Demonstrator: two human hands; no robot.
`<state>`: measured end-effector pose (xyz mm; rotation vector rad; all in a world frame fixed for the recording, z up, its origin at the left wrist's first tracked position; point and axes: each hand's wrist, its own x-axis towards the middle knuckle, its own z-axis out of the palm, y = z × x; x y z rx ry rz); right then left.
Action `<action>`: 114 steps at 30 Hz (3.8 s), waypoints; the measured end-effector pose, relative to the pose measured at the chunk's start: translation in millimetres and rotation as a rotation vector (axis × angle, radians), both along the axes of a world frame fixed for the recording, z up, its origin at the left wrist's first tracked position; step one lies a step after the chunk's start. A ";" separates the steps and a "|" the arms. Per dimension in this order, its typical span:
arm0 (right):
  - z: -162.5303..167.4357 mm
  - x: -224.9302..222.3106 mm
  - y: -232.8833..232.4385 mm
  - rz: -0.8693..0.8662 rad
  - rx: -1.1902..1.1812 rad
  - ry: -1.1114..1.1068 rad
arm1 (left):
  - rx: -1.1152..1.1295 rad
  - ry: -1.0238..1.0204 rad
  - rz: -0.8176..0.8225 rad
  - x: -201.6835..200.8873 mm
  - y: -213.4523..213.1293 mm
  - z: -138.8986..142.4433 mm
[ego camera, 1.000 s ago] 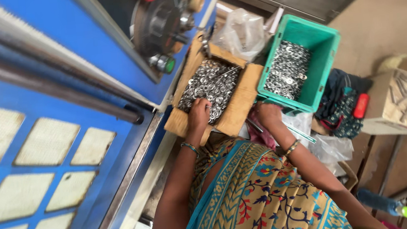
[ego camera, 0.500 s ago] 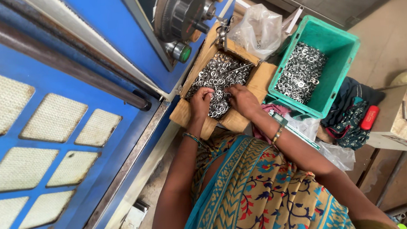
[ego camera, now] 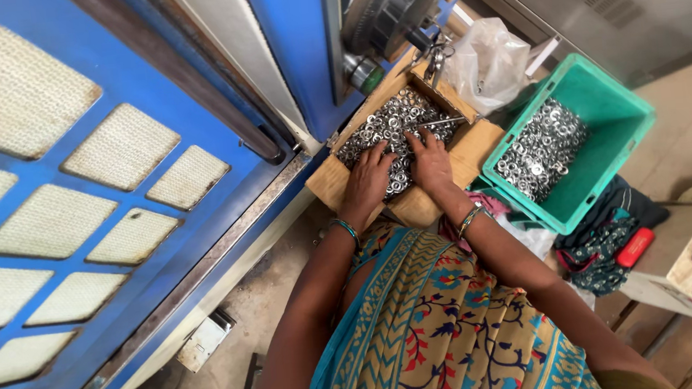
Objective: The person sorts small metal washers from a cardboard box into a green plastic bin. They open the machine door, place a washer inside, close the door, and continue sorting washers by hand.
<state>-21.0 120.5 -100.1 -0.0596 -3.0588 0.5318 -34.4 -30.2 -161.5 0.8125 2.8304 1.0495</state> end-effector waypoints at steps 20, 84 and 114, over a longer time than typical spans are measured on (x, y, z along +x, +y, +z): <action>2.1 -4.7 11.8 -0.131 -1.336 -0.131 | 0.288 -0.041 0.097 -11.7 -6.2 6.2; 33.8 12.6 -16.9 -0.218 -1.422 -0.237 | 0.494 -0.420 -0.044 -23.7 -20.5 14.3; 23.2 15.0 -14.1 -0.021 -1.309 -0.338 | 0.435 -0.483 -0.011 -21.9 -21.6 35.7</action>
